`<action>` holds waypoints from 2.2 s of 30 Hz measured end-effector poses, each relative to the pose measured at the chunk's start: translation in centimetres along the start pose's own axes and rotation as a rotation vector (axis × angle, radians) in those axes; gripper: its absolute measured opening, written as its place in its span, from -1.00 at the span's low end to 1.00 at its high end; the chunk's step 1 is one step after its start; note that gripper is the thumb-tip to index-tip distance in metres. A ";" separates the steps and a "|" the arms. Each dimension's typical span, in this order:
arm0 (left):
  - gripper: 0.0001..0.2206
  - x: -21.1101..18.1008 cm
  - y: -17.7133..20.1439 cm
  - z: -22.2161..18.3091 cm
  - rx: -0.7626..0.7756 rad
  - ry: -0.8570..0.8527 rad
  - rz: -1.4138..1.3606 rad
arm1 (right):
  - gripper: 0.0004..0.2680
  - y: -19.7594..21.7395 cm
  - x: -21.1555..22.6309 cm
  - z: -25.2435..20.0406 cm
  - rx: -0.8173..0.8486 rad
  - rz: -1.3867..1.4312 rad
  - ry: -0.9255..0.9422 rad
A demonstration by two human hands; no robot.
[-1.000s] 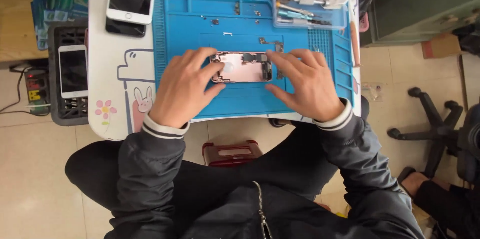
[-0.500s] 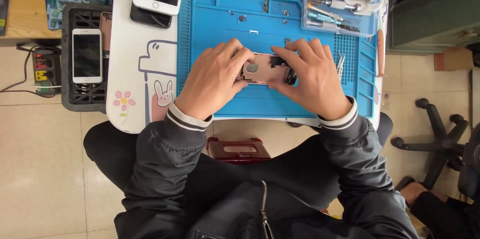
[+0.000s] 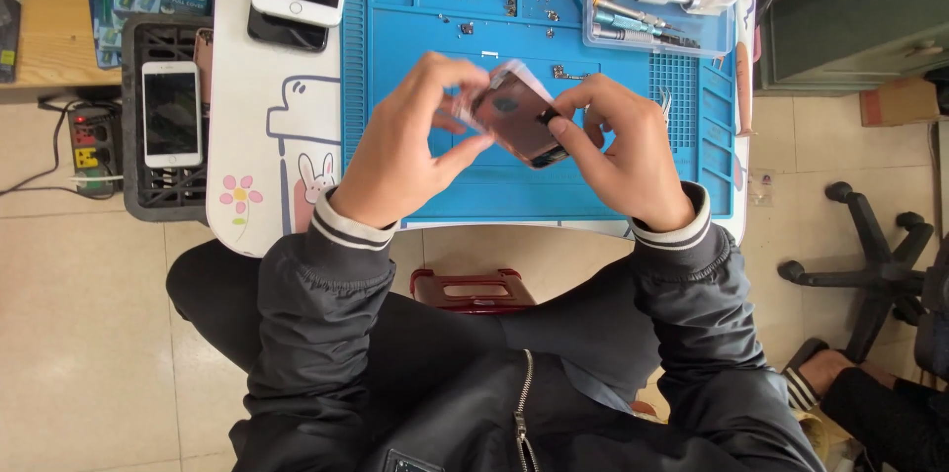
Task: The person repairs a disassembled smartphone on a blue work mat. They use tweezers to handle small internal components and a screwdriver to tighten screws on the phone's frame.
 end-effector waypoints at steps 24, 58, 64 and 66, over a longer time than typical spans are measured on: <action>-0.17 4.6 -4.8 -0.9 -0.089 0.255 0.143 | -0.44 -1.6 -2.0 0.8 0.126 0.021 -0.090; -0.52 3.4 -5.2 0.1 -0.091 0.266 -0.173 | -0.91 -3.0 -5.6 2.3 0.094 0.498 -0.067; -0.54 3.6 -5.6 0.2 -0.093 0.243 -0.130 | -0.90 -3.0 -5.4 2.1 0.077 0.581 -0.106; -0.54 3.5 -5.9 0.1 -0.087 0.239 -0.120 | -0.89 -2.9 -5.4 2.0 0.062 0.615 -0.100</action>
Point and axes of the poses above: each hand's wrist, its own z-axis towards the middle knuckle, its own y-axis out of the back of the hand, x = y × z, the point moved 8 cm from there along z, towards the middle knuckle, and after that the axes turned 8 degrees about -z, right-handed, at the moved point
